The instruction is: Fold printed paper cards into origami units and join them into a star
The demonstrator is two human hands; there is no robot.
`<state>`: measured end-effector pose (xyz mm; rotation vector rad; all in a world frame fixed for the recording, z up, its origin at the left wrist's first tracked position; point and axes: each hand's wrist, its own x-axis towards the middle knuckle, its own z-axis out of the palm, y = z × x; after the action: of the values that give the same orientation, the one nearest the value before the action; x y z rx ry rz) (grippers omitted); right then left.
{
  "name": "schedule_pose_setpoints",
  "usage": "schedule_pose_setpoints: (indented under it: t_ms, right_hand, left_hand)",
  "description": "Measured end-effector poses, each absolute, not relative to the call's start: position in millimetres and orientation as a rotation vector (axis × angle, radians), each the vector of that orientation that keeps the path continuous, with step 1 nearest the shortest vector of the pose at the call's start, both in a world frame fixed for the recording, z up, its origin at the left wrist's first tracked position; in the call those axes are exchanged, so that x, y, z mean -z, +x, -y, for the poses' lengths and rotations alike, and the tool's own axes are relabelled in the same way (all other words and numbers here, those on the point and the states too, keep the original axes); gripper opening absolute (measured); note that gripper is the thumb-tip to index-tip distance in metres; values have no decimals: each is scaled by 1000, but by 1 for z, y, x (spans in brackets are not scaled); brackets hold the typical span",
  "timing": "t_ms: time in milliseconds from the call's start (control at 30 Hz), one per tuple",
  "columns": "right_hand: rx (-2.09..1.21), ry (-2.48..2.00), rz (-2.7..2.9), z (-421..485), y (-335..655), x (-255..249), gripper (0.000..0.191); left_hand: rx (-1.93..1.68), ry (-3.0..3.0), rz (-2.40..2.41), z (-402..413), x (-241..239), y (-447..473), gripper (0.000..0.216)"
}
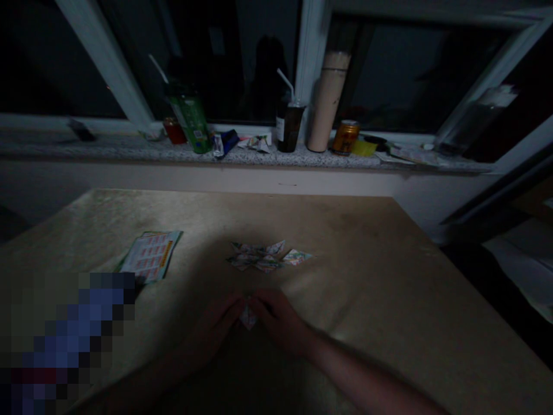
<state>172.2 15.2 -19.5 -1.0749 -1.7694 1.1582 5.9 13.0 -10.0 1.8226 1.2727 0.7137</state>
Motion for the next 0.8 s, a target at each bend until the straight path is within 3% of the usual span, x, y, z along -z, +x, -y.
schedule_pose_setpoints:
  t_ms: [800]
  right_hand:
    - [-897,-1117,1852,-7,171,26,29]
  left_hand:
    - [-805,1792,-1298,-7,11,7,28]
